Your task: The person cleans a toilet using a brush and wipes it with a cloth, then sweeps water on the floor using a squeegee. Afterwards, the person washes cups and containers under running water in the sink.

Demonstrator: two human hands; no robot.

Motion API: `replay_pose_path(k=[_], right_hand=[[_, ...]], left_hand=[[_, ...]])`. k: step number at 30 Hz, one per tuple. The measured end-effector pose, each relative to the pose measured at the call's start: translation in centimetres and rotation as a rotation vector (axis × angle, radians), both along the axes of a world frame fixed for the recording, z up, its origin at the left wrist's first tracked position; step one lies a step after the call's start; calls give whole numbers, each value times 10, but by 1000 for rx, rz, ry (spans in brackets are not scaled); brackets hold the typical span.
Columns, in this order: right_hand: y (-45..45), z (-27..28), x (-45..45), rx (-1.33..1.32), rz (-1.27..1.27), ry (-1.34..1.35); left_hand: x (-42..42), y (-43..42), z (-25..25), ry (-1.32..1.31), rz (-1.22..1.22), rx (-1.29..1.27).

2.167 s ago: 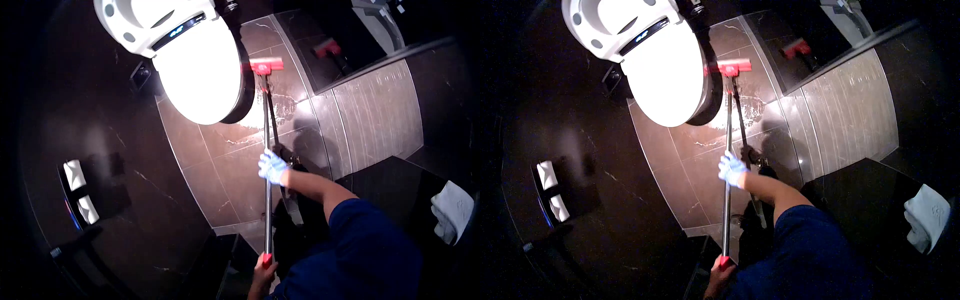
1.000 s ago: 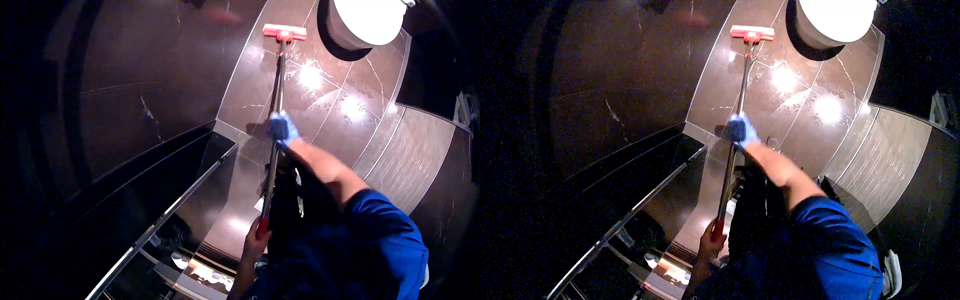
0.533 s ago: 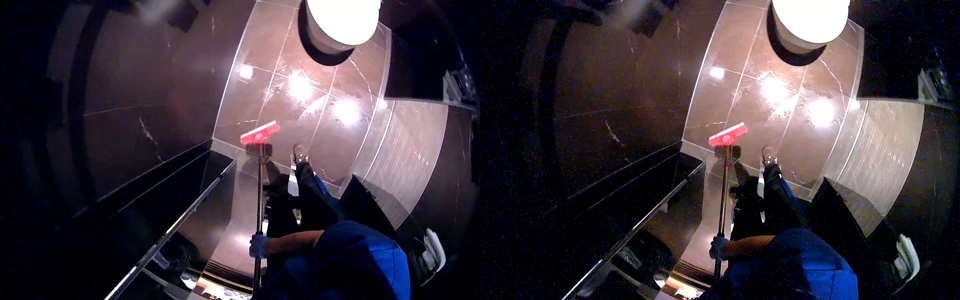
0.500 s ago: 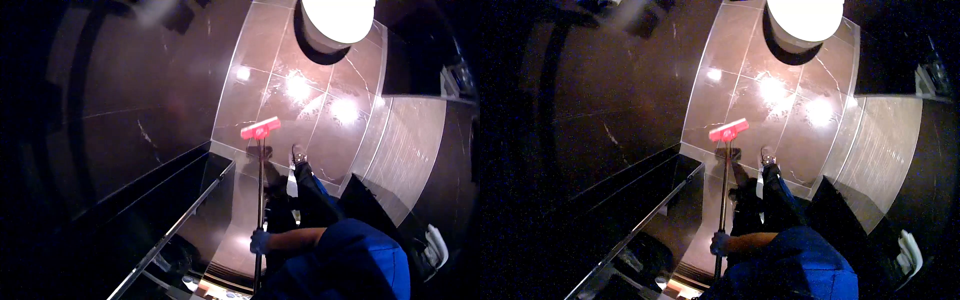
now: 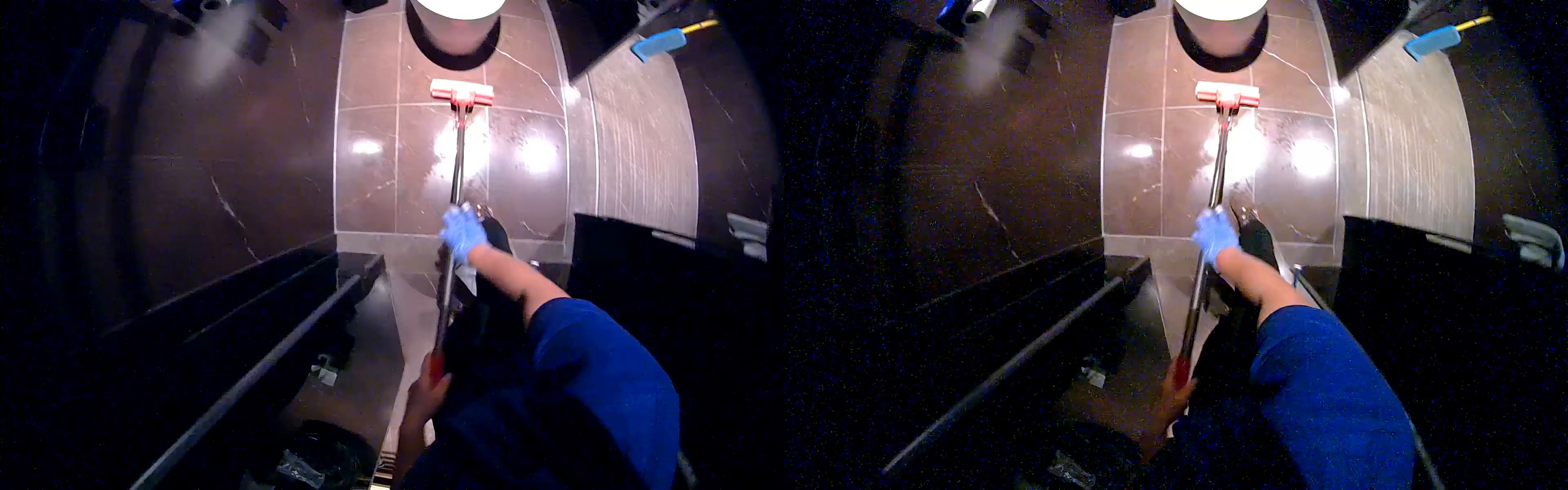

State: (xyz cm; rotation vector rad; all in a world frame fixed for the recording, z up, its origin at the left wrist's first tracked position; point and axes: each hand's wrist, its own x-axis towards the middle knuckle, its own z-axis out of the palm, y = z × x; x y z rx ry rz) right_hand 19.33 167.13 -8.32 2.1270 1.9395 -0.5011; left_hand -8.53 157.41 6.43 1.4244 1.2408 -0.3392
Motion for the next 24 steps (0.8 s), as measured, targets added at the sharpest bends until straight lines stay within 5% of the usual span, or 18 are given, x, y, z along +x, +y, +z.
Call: replay_pose_path(k=[5, 11, 13, 18, 21, 23, 24], right_hand=[[-126, 16, -180, 192, 304, 392], [-196, 59, -288, 306, 529, 1506], [-181, 53, -272, 351, 536, 1638], [-106, 25, -99, -169, 570, 804], [-84, -15, 27, 119, 135, 92], [-90, -35, 86, 265, -192, 90], [-90, -38, 112, 305, -331, 80]], left_hand=[[-158, -94, 71, 286, 213, -257], [-145, -100, 102, 410, 287, -252], [-121, -87, 101, 412, 275, -237], [-44, -62, 72, 292, 162, -172], [19, -46, 22, -40, -65, 73], [141, -9, -2, -3, 67, -266], [184, -3, -22, -53, 18, -201]])
